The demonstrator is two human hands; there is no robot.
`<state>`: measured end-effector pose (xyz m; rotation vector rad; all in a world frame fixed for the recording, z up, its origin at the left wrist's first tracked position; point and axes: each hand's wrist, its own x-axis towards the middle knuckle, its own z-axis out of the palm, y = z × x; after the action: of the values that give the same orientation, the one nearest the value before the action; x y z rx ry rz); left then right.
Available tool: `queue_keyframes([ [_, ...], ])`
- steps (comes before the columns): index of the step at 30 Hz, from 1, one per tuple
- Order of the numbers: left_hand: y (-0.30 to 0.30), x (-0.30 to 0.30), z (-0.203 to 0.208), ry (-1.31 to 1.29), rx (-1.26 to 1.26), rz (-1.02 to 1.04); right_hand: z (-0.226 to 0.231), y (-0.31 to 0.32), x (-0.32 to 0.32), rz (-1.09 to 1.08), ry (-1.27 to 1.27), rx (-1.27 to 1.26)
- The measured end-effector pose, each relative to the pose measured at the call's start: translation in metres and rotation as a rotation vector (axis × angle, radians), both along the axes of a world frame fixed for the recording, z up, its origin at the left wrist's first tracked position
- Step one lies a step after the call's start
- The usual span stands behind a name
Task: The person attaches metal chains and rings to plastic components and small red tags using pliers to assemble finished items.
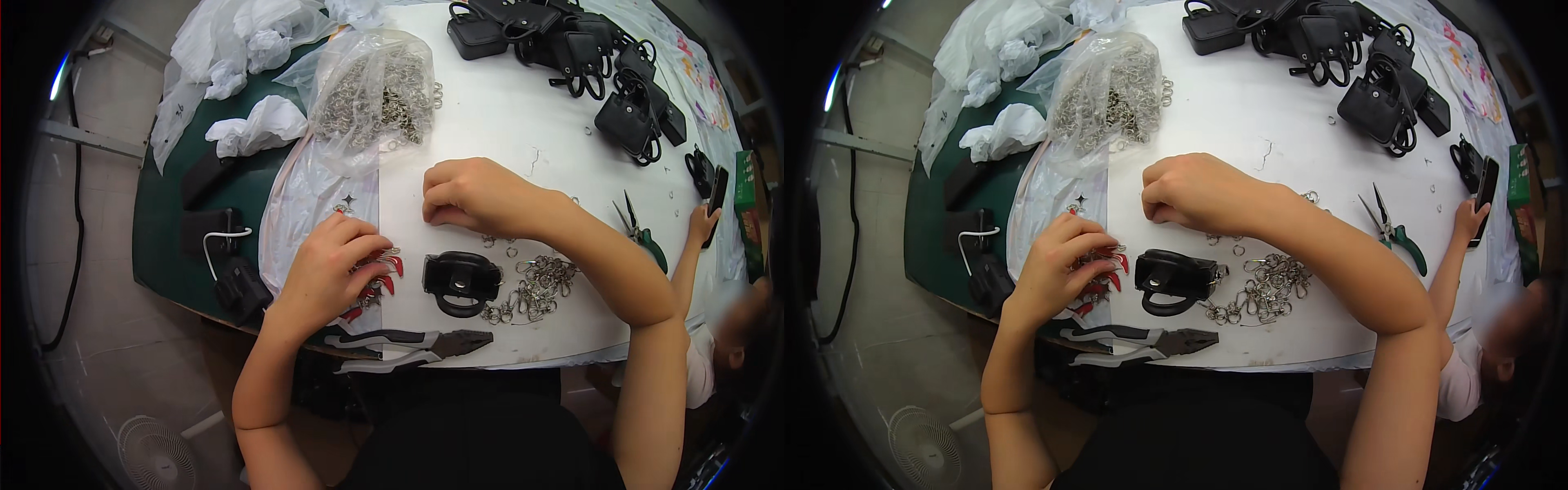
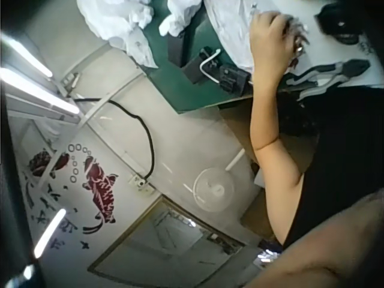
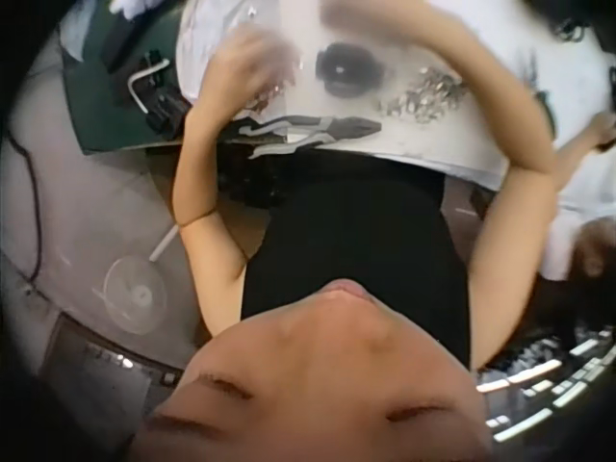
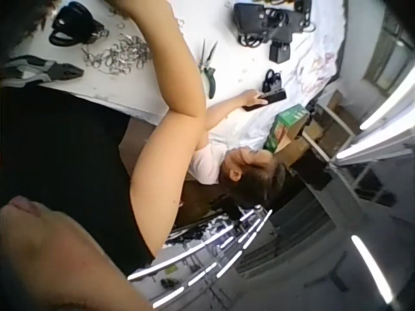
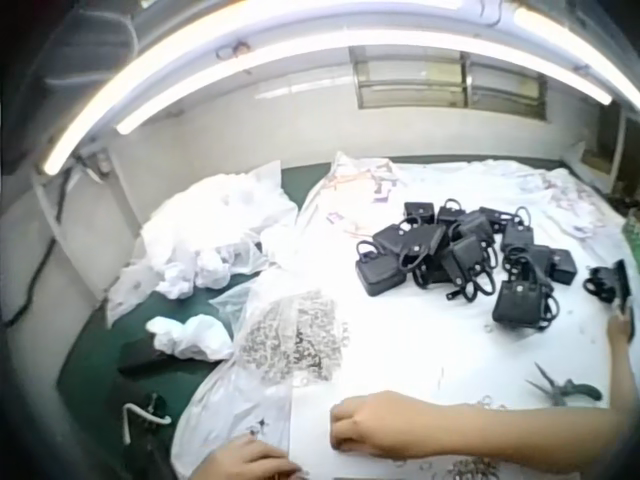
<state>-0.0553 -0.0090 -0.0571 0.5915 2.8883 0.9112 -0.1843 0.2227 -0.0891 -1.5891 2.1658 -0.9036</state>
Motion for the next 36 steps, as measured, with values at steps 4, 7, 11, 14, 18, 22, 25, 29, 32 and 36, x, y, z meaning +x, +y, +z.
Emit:
queue_keyframes([
  [4,0.005,-0.005,0.004,-0.021,-0.108,-0.056,-0.003,0.01,0.006,-0.13,0.004,-0.134],
  [7,0.003,-0.008,0.008,-0.16,-0.075,-0.041,-0.005,0.017,0.008,-0.178,-0.059,-0.142],
  [11,-0.003,-0.01,0.016,-0.274,0.149,0.118,0.003,0.021,0.003,-0.194,-0.175,-0.111],
  [14,-0.008,-0.008,0.016,-0.333,0.625,0.333,0.005,0.016,0.0,-0.133,-0.071,-0.05],
  [18,-0.01,-0.009,0.016,-0.397,0.995,0.469,0.007,0.011,0.001,-0.12,-0.024,-0.014],
  [22,0.0,-0.012,0.022,-0.409,1.079,0.475,0.004,0.011,0.005,-0.173,0.008,-0.093],
  [25,0.002,-0.012,0.024,-0.438,1.106,0.477,0.006,0.009,0.013,-0.252,-0.105,-0.26],
  [29,0.009,-0.012,0.028,-0.448,1.13,0.483,0.034,0.007,0.031,-0.36,-0.449,-0.309],
  [32,0.014,-0.011,0.031,-0.448,1.169,0.478,0.05,0.008,0.04,-0.357,-0.586,-0.368],
  [36,0.022,-0.01,0.032,-0.458,1.236,0.465,0.058,0.008,0.051,-0.305,-0.675,-0.414],
])
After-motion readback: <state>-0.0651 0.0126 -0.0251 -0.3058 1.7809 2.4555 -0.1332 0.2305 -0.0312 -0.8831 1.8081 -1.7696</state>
